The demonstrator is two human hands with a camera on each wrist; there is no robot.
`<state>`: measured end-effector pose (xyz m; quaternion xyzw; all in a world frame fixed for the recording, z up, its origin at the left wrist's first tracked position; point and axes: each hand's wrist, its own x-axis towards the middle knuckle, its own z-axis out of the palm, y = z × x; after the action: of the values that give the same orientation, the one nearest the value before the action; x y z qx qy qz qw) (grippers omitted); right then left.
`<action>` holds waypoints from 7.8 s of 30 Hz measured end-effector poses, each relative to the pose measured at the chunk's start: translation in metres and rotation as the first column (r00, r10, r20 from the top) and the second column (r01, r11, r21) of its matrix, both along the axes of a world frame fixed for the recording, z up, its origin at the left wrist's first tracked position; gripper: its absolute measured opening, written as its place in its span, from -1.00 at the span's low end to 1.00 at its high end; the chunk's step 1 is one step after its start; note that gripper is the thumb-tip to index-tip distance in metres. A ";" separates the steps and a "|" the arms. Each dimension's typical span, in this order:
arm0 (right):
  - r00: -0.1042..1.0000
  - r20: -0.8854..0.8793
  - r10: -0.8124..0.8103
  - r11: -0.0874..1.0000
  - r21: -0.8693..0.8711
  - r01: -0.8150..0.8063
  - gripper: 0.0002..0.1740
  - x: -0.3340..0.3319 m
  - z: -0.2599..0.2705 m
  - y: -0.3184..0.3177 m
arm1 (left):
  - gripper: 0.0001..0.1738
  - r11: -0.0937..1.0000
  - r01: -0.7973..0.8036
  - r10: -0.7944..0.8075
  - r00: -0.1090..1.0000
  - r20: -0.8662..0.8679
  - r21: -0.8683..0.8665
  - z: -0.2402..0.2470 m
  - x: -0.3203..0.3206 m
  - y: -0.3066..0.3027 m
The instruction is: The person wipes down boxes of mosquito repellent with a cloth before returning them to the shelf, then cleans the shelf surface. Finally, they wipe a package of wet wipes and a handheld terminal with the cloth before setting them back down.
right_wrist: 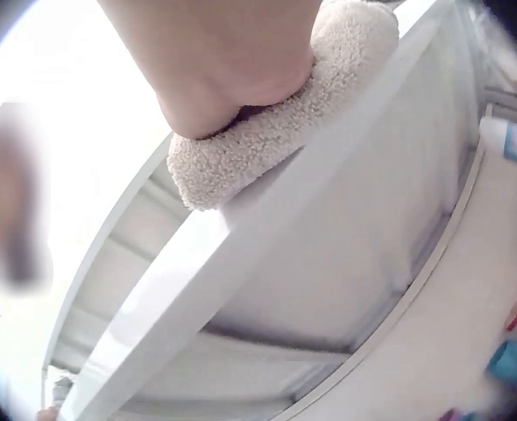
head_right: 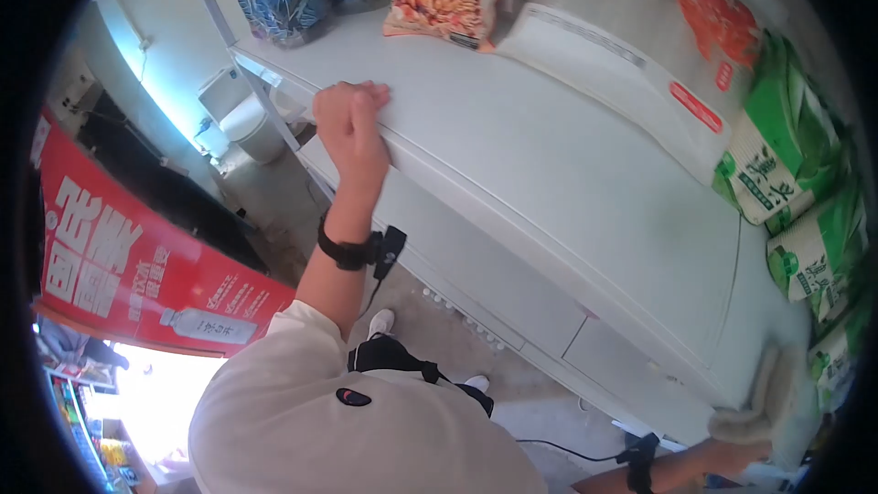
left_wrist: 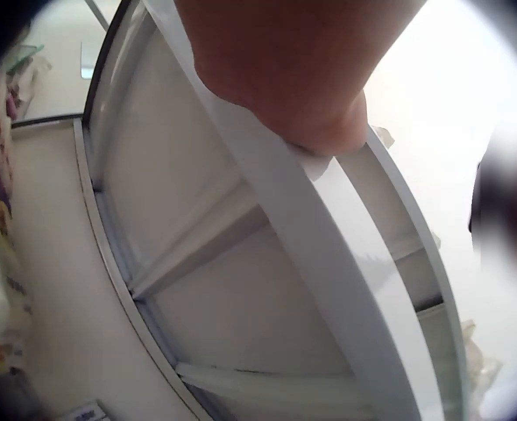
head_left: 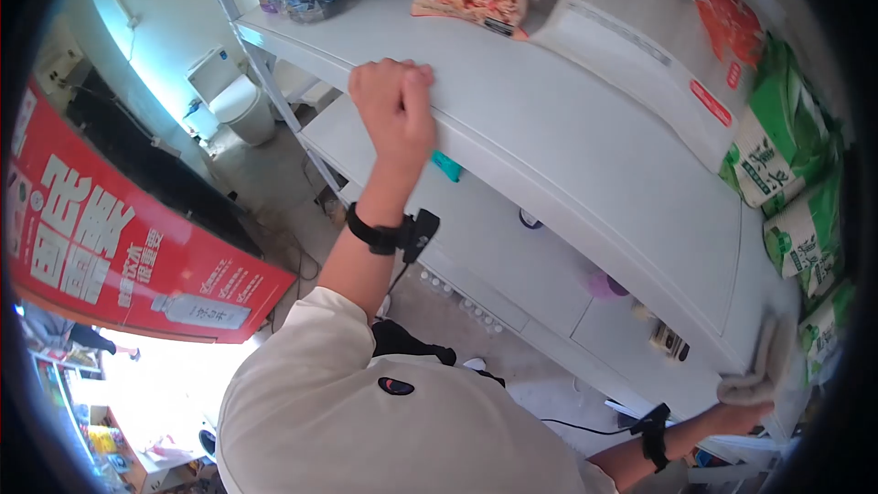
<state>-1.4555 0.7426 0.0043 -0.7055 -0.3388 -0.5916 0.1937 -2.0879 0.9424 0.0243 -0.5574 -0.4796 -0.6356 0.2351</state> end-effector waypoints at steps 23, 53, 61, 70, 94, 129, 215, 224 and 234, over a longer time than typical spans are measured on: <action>0.179 -0.416 0.892 0.233 0.083 -0.969 -0.54 -0.641 -0.009 0.153 | -0.65 0.600 0.185 -0.230 0.972 0.054 -0.779 -0.211 -0.335 0.072; 0.298 -0.796 0.527 -0.269 -0.489 -0.830 -0.24 -0.868 -0.264 0.278 | -0.44 0.615 0.284 -0.128 0.957 0.262 -0.736 -0.298 -0.375 -0.032; 0.307 -0.751 0.585 -0.226 -0.514 -0.828 -0.24 -0.740 -0.286 0.214 | -0.54 0.483 0.401 -0.455 0.875 0.168 -0.778 -0.295 -0.276 0.033; 0.362 -0.797 0.483 -0.007 -0.418 -0.909 -0.34 -0.506 -0.283 0.121 | -0.53 0.362 0.474 -0.838 0.543 -0.057 -0.803 -0.317 -0.050 -0.003; 0.454 -0.852 0.260 0.569 -0.245 -0.785 -0.29 -0.075 -0.297 -0.068 | -0.39 -0.069 0.436 -0.998 -0.030 0.062 -0.898 -0.249 0.393 -0.158; -0.751 -0.485 0.448 0.490 0.836 -0.247 -0.48 0.592 -0.192 -0.472 | -0.38 -0.816 0.535 -0.305 -0.075 0.949 -0.219 -0.229 1.107 -0.485; 0.165 -0.979 0.120 0.596 -0.062 -0.800 -0.31 1.398 -0.275 -0.399 | -0.15 0.260 -0.249 -0.532 0.769 -0.354 -0.933 -0.264 1.650 -0.469; -0.797 -0.548 0.254 0.016 0.826 -0.563 -0.28 1.325 -0.167 -0.433 | -0.30 -0.388 0.918 0.010 -0.084 0.996 0.081 -0.192 1.780 -0.556; -0.067 -0.851 0.522 -0.176 -0.030 -0.984 -0.06 1.327 -0.093 -0.453 | -0.32 -0.331 0.758 0.057 -0.578 0.814 0.562 -0.161 1.804 -0.580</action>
<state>-0.1282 0.2894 -0.0889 -0.4272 -0.8282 0.1367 0.3359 -0.2836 0.3622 -0.1362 -0.2384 -0.0879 -0.4297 -0.8665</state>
